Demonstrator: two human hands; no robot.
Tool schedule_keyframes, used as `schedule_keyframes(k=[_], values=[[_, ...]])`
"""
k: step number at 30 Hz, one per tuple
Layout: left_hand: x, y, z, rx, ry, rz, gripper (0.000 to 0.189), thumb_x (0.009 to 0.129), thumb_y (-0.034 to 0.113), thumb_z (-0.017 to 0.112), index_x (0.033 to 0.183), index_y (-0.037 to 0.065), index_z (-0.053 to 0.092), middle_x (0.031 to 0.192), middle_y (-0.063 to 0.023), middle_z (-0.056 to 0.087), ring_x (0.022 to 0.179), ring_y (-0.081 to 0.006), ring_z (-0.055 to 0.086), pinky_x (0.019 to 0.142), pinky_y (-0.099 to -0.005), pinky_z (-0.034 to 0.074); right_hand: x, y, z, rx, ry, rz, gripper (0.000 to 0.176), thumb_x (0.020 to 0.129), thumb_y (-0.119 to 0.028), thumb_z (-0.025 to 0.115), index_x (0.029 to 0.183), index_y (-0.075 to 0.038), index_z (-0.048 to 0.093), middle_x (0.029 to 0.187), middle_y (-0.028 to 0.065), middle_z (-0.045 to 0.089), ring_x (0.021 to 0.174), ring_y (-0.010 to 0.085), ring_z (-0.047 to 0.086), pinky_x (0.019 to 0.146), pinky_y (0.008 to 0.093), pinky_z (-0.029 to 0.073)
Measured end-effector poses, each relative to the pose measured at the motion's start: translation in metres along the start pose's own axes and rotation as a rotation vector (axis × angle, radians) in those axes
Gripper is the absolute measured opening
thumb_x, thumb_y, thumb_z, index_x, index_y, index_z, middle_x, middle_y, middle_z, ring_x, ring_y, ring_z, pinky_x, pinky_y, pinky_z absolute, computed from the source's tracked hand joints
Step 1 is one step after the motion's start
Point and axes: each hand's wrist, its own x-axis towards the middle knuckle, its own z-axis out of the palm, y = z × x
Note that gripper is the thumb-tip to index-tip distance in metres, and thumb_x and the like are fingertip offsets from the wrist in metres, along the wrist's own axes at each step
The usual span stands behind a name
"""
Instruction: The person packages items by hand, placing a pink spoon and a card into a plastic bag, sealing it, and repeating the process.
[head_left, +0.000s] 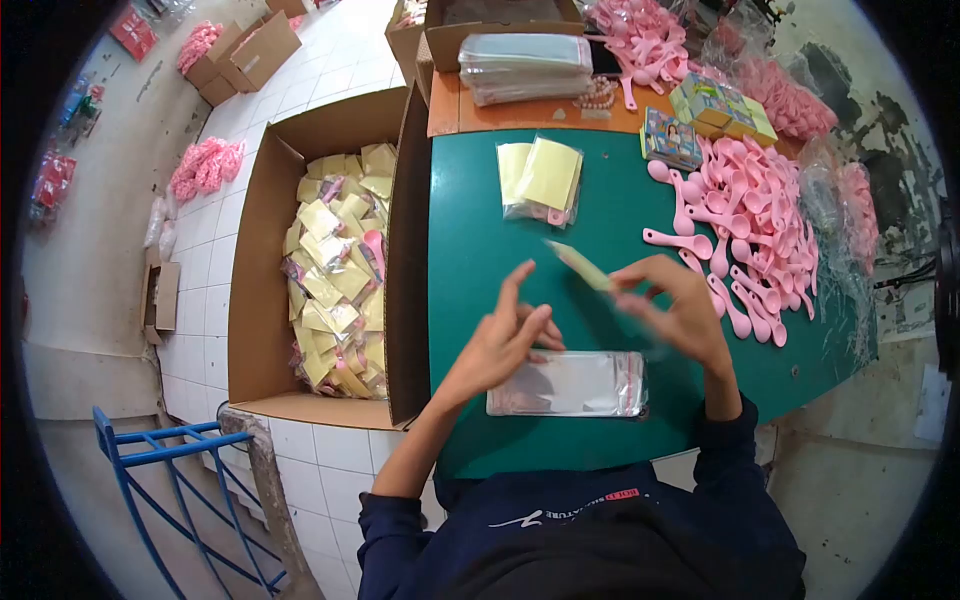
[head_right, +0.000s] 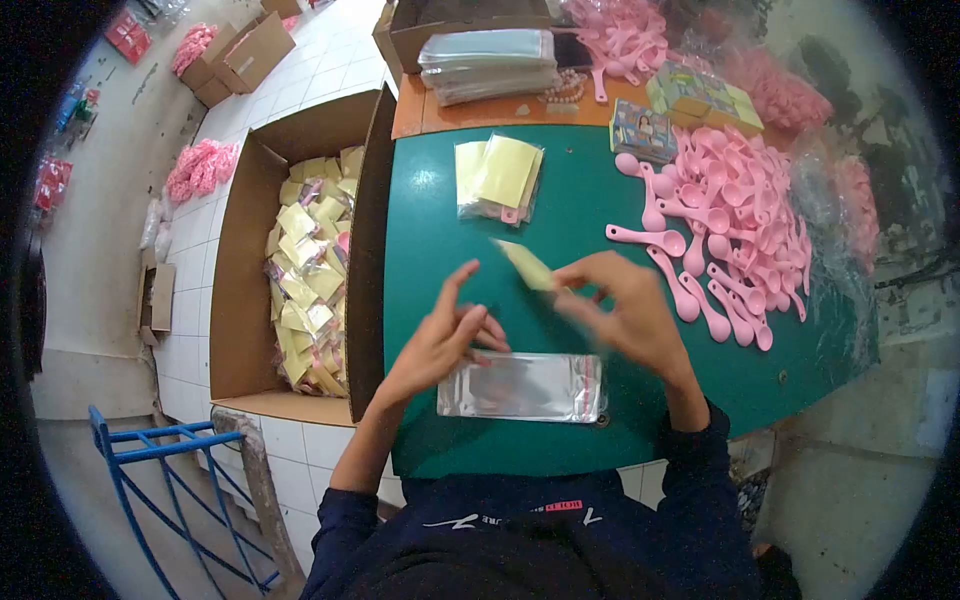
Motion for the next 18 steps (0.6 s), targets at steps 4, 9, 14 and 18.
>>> schedule_keyframes(k=[4,9,14,18], values=[[-0.015,-0.024,0.008,-0.178,-0.126,-0.103,0.063,0.101,0.022,0.032,0.145,0.013,-0.013,0.106,-0.0209,0.061,0.097,-0.0261,0.064,0.077,-0.0340,0.055,-0.008,-0.006,0.027,-0.164,-0.272,-0.274,0.047,0.070,-0.017,0.073,0.112,-0.006,0.057,0.117,0.0121,0.052,0.104,0.0292,0.050,0.086,0.0364,0.043],[-0.026,-0.032,0.015,-0.227,-0.093,-0.113,0.062,0.098,0.009,0.035,0.146,0.011,-0.006,0.115,-0.0209,0.058,0.102,-0.0249,0.062,0.082,-0.0337,0.054,-0.019,-0.013,0.043,-0.277,-0.259,-0.098,0.025,0.073,-0.011,0.068,0.095,-0.006,0.056,0.096,0.0095,0.050,0.095,0.0269,0.049,0.080,0.0375,0.040],[-0.035,-0.025,0.027,-0.069,0.003,-0.053,0.057,0.098,0.008,0.038,0.146,0.009,0.006,0.115,-0.0194,0.056,0.107,-0.0252,0.059,0.085,-0.0338,0.053,-0.023,0.002,0.038,-0.300,-0.358,-0.073,0.017,0.075,-0.010,0.065,0.089,-0.006,0.055,0.091,0.0084,0.050,0.092,0.0264,0.049,0.077,0.0361,0.039],[-0.038,-0.026,0.032,-0.034,0.016,-0.072,0.056,0.098,0.008,0.038,0.145,0.009,0.009,0.117,-0.0184,0.053,0.111,-0.0250,0.056,0.087,-0.0339,0.052,-0.022,0.001,0.043,-0.276,-0.389,-0.107,0.015,0.077,-0.012,0.063,0.089,-0.006,0.055,0.091,0.0086,0.050,0.093,0.0262,0.049,0.077,0.0360,0.039]])
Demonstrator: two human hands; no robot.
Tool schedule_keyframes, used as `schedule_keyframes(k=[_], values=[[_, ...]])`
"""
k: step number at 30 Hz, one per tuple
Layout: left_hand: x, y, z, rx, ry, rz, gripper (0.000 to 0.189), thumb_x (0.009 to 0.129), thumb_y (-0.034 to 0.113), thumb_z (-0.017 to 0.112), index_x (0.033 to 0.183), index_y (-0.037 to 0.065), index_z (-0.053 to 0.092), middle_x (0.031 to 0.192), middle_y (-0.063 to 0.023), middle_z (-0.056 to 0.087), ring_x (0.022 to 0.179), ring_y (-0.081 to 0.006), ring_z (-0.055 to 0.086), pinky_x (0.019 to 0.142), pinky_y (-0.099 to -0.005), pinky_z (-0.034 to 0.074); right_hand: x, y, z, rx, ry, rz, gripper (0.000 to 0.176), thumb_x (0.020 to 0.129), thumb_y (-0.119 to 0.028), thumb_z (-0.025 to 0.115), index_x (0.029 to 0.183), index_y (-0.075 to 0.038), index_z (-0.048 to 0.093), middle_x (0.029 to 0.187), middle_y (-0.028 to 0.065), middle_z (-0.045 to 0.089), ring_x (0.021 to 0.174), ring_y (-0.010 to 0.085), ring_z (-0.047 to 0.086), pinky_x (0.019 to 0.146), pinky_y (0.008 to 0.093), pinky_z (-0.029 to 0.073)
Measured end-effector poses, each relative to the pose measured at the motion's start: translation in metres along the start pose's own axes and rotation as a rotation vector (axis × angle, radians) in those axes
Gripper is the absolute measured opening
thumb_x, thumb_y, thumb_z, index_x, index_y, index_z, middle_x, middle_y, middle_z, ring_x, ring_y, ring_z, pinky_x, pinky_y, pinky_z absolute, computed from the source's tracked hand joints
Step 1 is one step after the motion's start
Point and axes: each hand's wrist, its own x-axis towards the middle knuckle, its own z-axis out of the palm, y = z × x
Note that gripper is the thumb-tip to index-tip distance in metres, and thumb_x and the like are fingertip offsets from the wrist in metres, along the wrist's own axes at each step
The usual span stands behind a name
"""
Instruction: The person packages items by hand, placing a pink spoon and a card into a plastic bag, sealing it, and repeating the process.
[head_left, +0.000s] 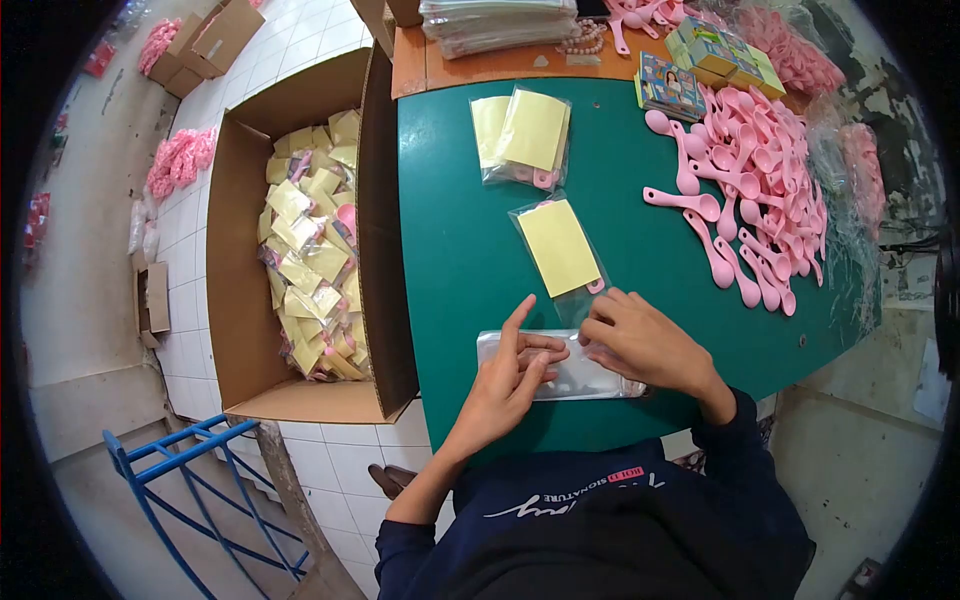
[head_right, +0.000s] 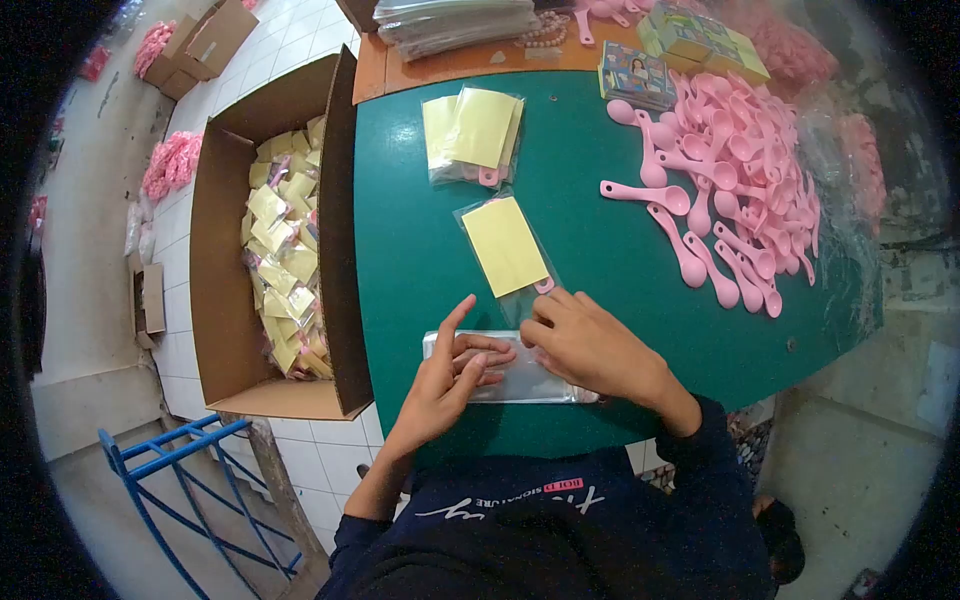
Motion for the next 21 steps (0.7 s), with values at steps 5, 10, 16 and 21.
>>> schedule_keyframes(k=[5,10,16,21], values=[[0.000,-0.006,0.000,-0.053,0.020,-0.015,0.054,0.098,0.006,0.036,0.145,0.009,0.010,0.115,-0.0171,0.054,0.110,-0.0242,0.057,0.089,-0.0339,0.051,0.007,0.002,0.011,-0.114,-0.096,-0.051,0.016,0.076,-0.012,0.062,0.086,-0.004,0.054,0.088,0.0094,0.049,0.091,0.0257,0.048,0.076,0.0355,0.039],[0.000,-0.009,-0.001,-0.032,0.044,0.018,0.052,0.097,0.006,0.036,0.144,0.007,0.012,0.111,-0.0170,0.056,0.105,-0.0237,0.060,0.086,-0.0328,0.052,0.006,0.007,0.013,-0.052,-0.042,-0.077,0.016,0.074,-0.013,0.062,0.082,-0.004,0.052,0.085,0.0099,0.047,0.087,0.0258,0.047,0.072,0.0353,0.038],[0.006,0.004,0.003,-0.174,0.023,-0.083,0.056,0.096,0.005,0.042,0.144,0.008,0.013,0.095,-0.0163,0.062,0.090,-0.0205,0.065,0.080,-0.0321,0.055,0.007,-0.001,0.004,0.133,0.115,-0.152,0.017,0.072,-0.011,0.062,0.081,-0.004,0.049,0.083,0.0097,0.044,0.083,0.0267,0.046,0.071,0.0367,0.037],[0.024,-0.001,0.003,-0.079,-0.005,-0.012,0.060,0.096,0.002,0.042,0.146,0.013,0.010,0.093,-0.0142,0.061,0.085,-0.0158,0.063,0.080,-0.0306,0.054,0.009,-0.010,0.012,0.119,0.191,-0.260,0.018,0.071,-0.010,0.062,0.084,-0.004,0.050,0.084,0.0093,0.044,0.084,0.0271,0.047,0.075,0.0374,0.038]])
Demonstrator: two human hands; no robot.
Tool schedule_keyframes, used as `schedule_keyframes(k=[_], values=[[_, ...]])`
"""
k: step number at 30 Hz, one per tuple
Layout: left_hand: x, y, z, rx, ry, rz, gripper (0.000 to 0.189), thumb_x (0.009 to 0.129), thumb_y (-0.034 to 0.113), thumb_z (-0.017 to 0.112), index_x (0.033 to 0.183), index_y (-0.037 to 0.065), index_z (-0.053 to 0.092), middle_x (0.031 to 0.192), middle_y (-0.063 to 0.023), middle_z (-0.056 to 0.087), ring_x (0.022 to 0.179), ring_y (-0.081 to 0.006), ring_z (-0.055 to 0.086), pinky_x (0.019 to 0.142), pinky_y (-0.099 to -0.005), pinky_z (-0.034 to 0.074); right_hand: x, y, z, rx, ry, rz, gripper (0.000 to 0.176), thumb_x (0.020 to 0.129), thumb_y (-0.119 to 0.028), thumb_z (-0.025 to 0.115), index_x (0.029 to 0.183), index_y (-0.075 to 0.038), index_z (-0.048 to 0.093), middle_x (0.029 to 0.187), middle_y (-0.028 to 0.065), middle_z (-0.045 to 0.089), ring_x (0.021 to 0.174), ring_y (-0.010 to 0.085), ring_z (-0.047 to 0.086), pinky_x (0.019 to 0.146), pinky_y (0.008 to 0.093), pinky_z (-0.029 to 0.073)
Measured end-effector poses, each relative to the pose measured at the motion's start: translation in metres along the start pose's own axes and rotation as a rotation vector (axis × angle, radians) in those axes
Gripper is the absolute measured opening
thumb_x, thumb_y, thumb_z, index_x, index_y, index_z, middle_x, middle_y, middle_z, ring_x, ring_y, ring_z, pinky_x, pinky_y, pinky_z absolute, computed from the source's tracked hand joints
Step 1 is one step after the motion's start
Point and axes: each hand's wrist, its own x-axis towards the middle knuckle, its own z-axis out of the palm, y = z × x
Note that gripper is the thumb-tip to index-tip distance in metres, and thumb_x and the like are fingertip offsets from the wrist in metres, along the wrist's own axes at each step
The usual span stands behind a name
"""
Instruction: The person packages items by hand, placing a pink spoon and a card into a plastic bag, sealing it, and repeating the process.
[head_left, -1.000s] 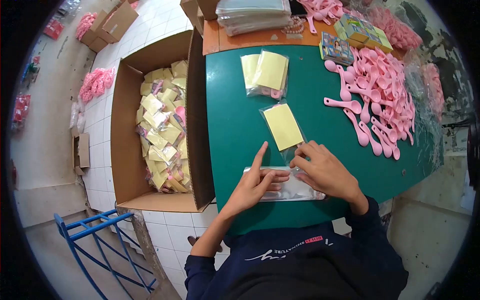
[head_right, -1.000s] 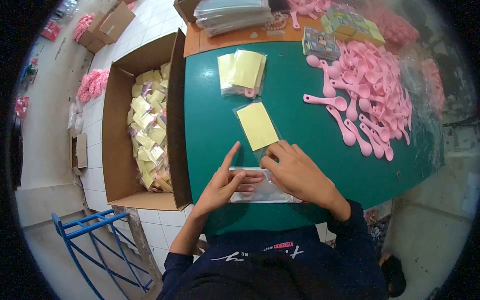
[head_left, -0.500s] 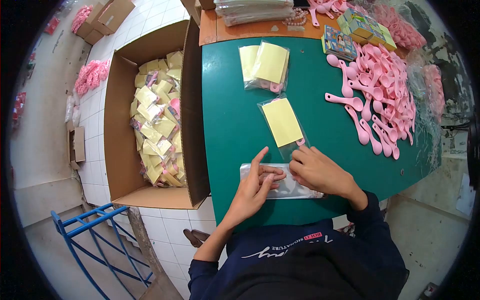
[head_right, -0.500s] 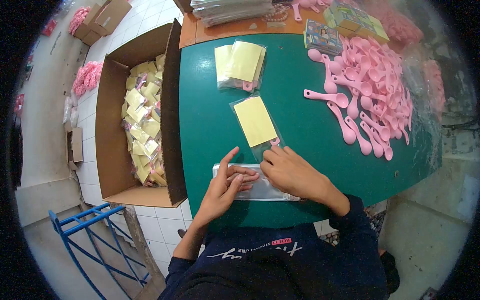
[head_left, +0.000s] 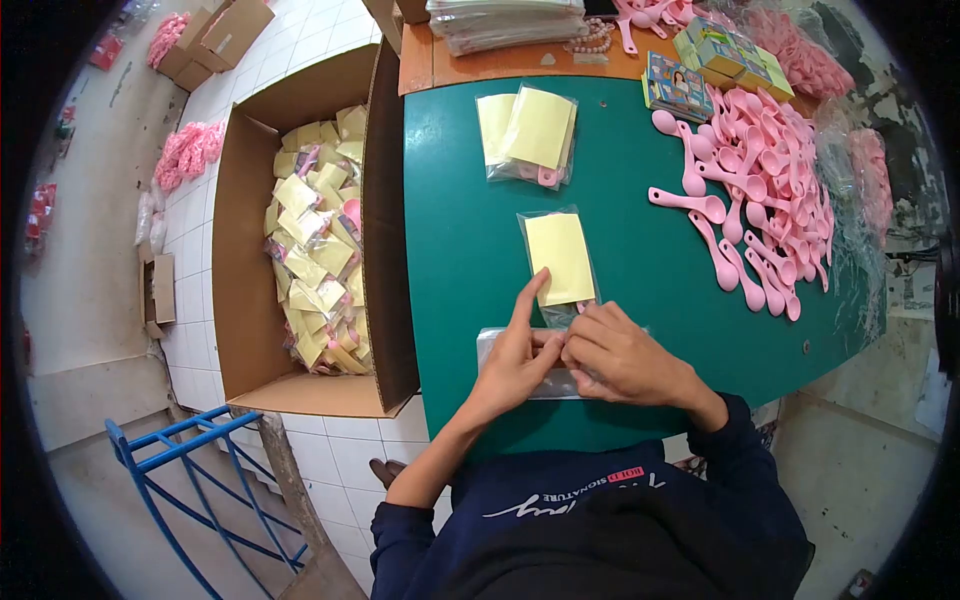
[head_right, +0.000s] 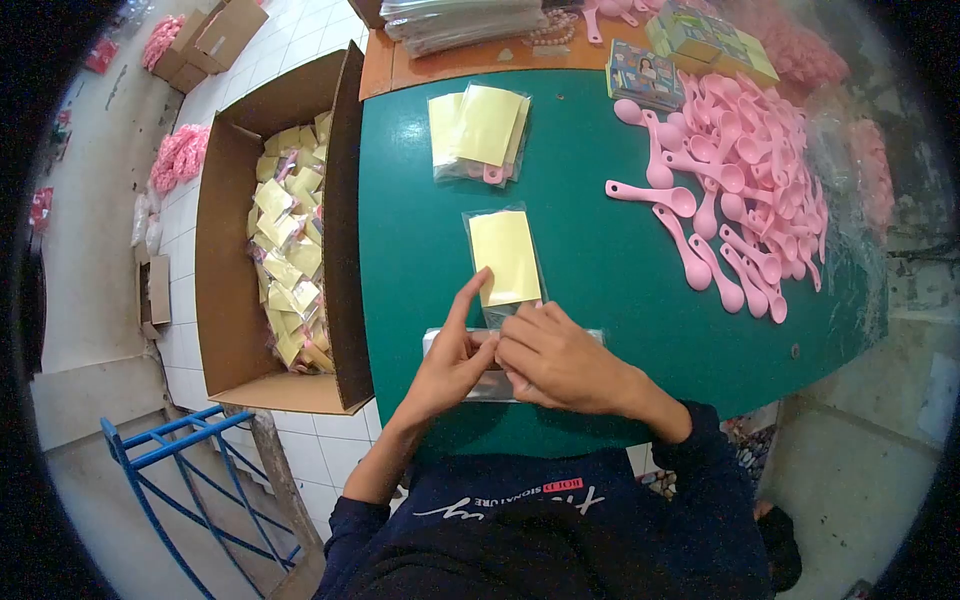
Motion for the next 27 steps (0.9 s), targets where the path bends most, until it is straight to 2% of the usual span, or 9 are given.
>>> schedule_keyframes(k=[5,10,13,14,16,19,22,24,27], values=[[0.001,-0.006,0.000,-0.072,0.063,-0.035,0.062,0.095,0.001,0.043,0.145,0.013,0.009,0.095,-0.0162,0.064,0.087,-0.0173,0.064,0.076,-0.0290,0.054,-0.011,0.004,-0.015,0.247,-0.023,0.012,0.018,0.072,-0.011,0.063,0.084,-0.005,0.050,0.087,0.0094,0.047,0.088,0.0269,0.047,0.079,0.0367,0.039],[-0.002,0.004,-0.006,-0.178,-0.053,-0.062,0.044,0.096,0.002,0.038,0.139,0.007,0.025,0.105,-0.0169,0.063,0.100,-0.0199,0.063,0.081,-0.0287,0.052,-0.082,0.071,-0.102,0.505,0.263,0.178,0.010,0.081,-0.013,0.063,0.084,-0.008,0.055,0.087,0.0031,0.054,0.086,0.0152,0.051,0.074,0.0303,0.042],[-0.002,0.001,-0.009,-0.067,-0.085,-0.056,0.032,0.098,0.006,0.038,0.130,0.003,0.039,0.110,-0.0146,0.063,0.102,-0.0182,0.062,0.082,-0.0267,0.050,-0.170,0.152,-0.226,-0.008,0.588,0.782,0.020,0.090,-0.016,0.048,0.101,-0.002,0.057,0.090,0.0095,0.059,0.086,0.0203,0.056,0.080,0.0356,0.043],[-0.003,-0.002,-0.008,-0.100,-0.085,-0.069,0.029,0.098,0.008,0.039,0.126,0.003,0.044,0.110,-0.0130,0.063,0.099,-0.0160,0.062,0.080,-0.0251,0.050,-0.266,0.226,-0.253,-0.980,0.553,0.814,0.025,0.090,-0.016,0.045,0.108,-0.002,0.055,0.095,0.0144,0.061,0.084,0.0271,0.057,0.083,0.0388,0.042],[-0.003,-0.001,-0.007,-0.155,-0.074,-0.060,0.026,0.098,0.010,0.041,0.121,0.002,0.050,0.110,-0.0113,0.063,0.096,-0.0137,0.062,0.078,-0.0238,0.049,-0.253,0.182,-0.245,-0.883,0.540,1.202,0.028,0.092,-0.017,0.042,0.112,-0.001,0.053,0.103,0.0188,0.059,0.086,0.0324,0.058,0.082,0.0406,0.042],[-0.005,0.001,-0.004,-0.187,-0.065,-0.029,0.024,0.098,0.010,0.041,0.115,0.000,0.053,0.108,-0.0118,0.063,0.102,-0.0144,0.060,0.079,-0.0245,0.049,-0.127,0.077,-0.149,-0.521,0.646,0.752,0.034,0.078,-0.011,0.060,0.111,-0.005,0.052,0.103,0.0142,0.054,0.089,0.0288,0.056,0.081,0.0359,0.044],[-0.010,0.008,-0.002,-0.233,-0.071,-0.064,0.022,0.098,0.010,0.041,0.110,-0.002,0.055,0.109,-0.0133,0.062,0.105,-0.0177,0.060,0.081,-0.0265,0.050,-0.046,0.016,-0.045,-0.201,0.306,0.297,0.052,0.065,-0.009,0.076,0.110,-0.009,0.051,0.104,0.0117,0.049,0.087,0.0254,0.056,0.073,0.0320,0.048],[-0.015,0.001,-0.006,-0.234,-0.109,-0.070,0.023,0.098,0.007,0.039,0.117,-0.001,0.049,0.109,-0.0129,0.062,0.105,-0.0170,0.059,0.086,-0.0283,0.049,-0.030,0.007,0.010,-0.146,0.298,0.249,0.034,0.071,-0.013,0.069,0.103,-0.009,0.056,0.099,0.0124,0.051,0.087,0.0253,0.056,0.076,0.0364,0.048],[-0.028,0.013,-0.017,-0.274,-0.180,-0.114,0.027,0.097,0.004,0.038,0.124,0.002,0.042,0.107,-0.0128,0.063,0.101,-0.0173,0.061,0.087,-0.0289,0.050,-0.024,0.006,0.015,-0.321,0.351,0.207,0.023,0.071,-0.010,0.070,0.092,-0.008,0.060,0.099,0.0112,0.050,0.078,0.0234,0.056,0.071,0.0342,0.048]])
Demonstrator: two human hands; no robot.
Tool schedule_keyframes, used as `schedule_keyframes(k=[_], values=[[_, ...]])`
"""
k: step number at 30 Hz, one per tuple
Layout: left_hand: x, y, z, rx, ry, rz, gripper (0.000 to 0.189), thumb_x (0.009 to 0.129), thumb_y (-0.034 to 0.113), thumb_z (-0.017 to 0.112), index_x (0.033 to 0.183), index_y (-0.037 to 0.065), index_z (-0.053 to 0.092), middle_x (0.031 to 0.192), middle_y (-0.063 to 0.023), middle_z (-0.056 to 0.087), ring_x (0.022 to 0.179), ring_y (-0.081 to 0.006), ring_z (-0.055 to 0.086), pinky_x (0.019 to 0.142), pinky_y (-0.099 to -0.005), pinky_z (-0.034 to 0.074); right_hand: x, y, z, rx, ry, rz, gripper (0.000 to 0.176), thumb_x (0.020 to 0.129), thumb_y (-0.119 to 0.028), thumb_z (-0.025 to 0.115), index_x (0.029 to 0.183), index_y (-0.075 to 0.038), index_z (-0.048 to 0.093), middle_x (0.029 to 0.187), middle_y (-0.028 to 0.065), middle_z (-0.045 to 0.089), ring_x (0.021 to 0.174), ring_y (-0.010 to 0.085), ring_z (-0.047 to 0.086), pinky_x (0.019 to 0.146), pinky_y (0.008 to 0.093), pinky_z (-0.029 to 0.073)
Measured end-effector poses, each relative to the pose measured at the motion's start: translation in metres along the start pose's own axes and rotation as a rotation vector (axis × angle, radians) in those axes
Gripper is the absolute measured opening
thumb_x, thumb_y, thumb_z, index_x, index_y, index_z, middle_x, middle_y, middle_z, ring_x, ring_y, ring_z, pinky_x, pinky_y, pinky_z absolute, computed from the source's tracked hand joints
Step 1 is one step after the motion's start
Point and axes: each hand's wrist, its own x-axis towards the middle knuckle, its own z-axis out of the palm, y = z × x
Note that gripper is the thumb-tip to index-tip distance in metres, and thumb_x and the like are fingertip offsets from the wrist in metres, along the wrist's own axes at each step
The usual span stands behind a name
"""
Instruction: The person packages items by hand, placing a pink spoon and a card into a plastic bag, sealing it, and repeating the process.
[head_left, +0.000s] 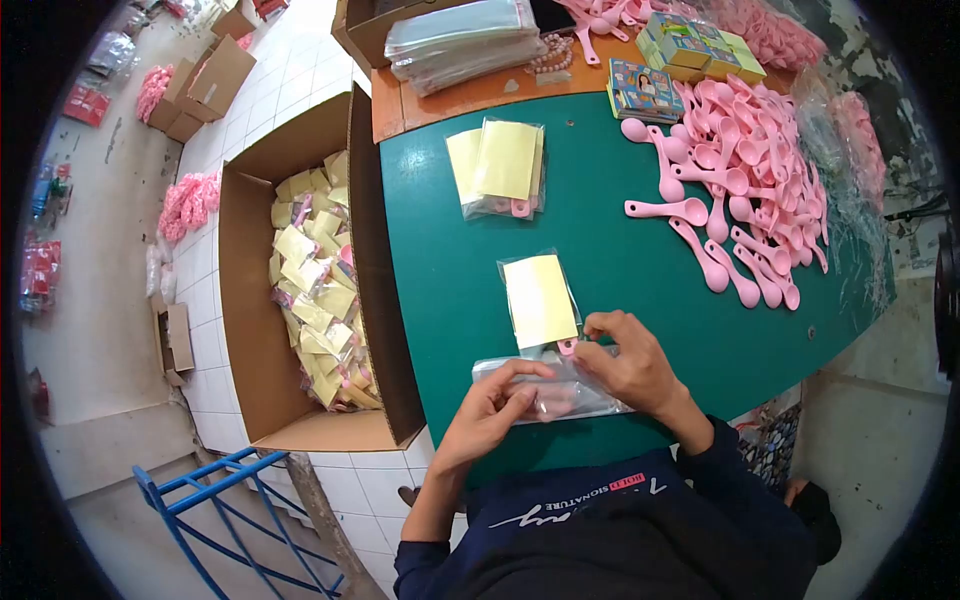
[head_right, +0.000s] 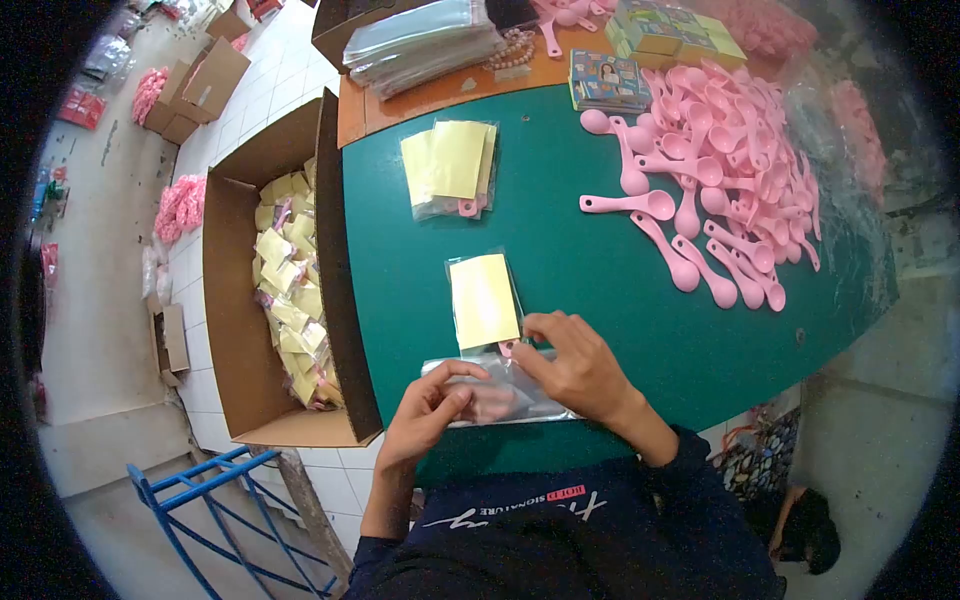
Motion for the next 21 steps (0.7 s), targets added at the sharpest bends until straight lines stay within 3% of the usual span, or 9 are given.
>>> schedule_keyframes(k=[2,5,9,10,12,15,21], values=[[-0.008,0.002,-0.007,-0.026,0.007,0.002,0.035,0.094,0.001,0.044,0.128,0.004,0.034,0.103,-0.0156,0.064,0.093,-0.0199,0.065,0.080,-0.0286,0.053,-0.001,0.002,-0.001,0.138,0.026,0.025,0.019,0.071,-0.008,0.071,0.087,-0.006,0.061,0.098,0.0105,0.051,0.077,0.0222,0.056,0.069,0.0324,0.048],[-0.005,-0.009,-0.007,0.514,0.175,0.161,0.040,0.090,-0.001,0.051,0.126,0.004,0.035,0.098,-0.0155,0.065,0.089,-0.0203,0.066,0.077,-0.0286,0.054,-0.004,-0.001,0.001,0.361,0.035,0.119,0.018,0.071,-0.006,0.073,0.084,-0.004,0.061,0.096,0.0095,0.051,0.078,0.0197,0.057,0.067,0.0307,0.048],[0.005,-0.011,-0.001,0.797,0.200,0.202,0.025,0.083,0.000,0.063,0.105,-0.001,0.050,0.095,-0.0114,0.065,0.083,-0.0152,0.066,0.069,-0.0263,0.054,-0.004,-0.003,-0.006,0.511,0.009,0.280,0.016,0.073,-0.004,0.071,0.086,-0.003,0.062,0.095,0.0089,0.051,0.079,0.0175,0.058,0.069,0.0288,0.049],[0.007,-0.011,0.004,0.733,0.293,0.222,0.016,0.081,0.002,0.066,0.091,-0.003,0.056,0.090,-0.0088,0.064,0.078,-0.0116,0.065,0.065,-0.0253,0.054,-0.004,-0.003,-0.009,0.543,-0.013,0.331,0.014,0.075,-0.004,0.070,0.086,-0.003,0.062,0.096,0.0086,0.051,0.080,0.0163,0.058,0.069,0.0277,0.049],[0.009,-0.010,0.011,0.760,0.318,0.280,0.014,0.082,0.002,0.066,0.091,-0.002,0.056,0.086,-0.0081,0.062,0.075,-0.0116,0.065,0.064,-0.0251,0.053,-0.005,-0.005,-0.012,0.617,-0.052,0.441,0.011,0.078,-0.003,0.068,0.087,-0.002,0.062,0.099,0.0081,0.051,0.082,0.0138,0.058,0.070,0.0254,0.049],[0.012,-0.011,0.014,0.748,0.346,0.322,0.013,0.082,0.003,0.066,0.089,-0.002,0.057,0.084,-0.0067,0.059,0.074,-0.0110,0.063,0.064,-0.0243,0.053,-0.015,-0.003,-0.001,1.040,-0.012,0.670,0.007,0.083,-0.004,0.064,0.088,0.000,0.060,0.097,0.0071,0.055,0.084,0.0103,0.058,0.071,0.0229,0.049],[0.015,-0.018,0.017,0.612,0.426,0.229,0.014,0.082,0.002,0.066,0.091,-0.003,0.056,0.091,-0.0057,0.057,0.079,-0.0098,0.059,0.065,-0.0235,0.053,-0.010,-0.009,0.006,1.064,0.045,0.871,0.011,0.087,-0.003,0.061,0.092,0.004,0.054,0.083,0.0064,0.061,0.077,0.0097,0.061,0.068,0.0227,0.052]])
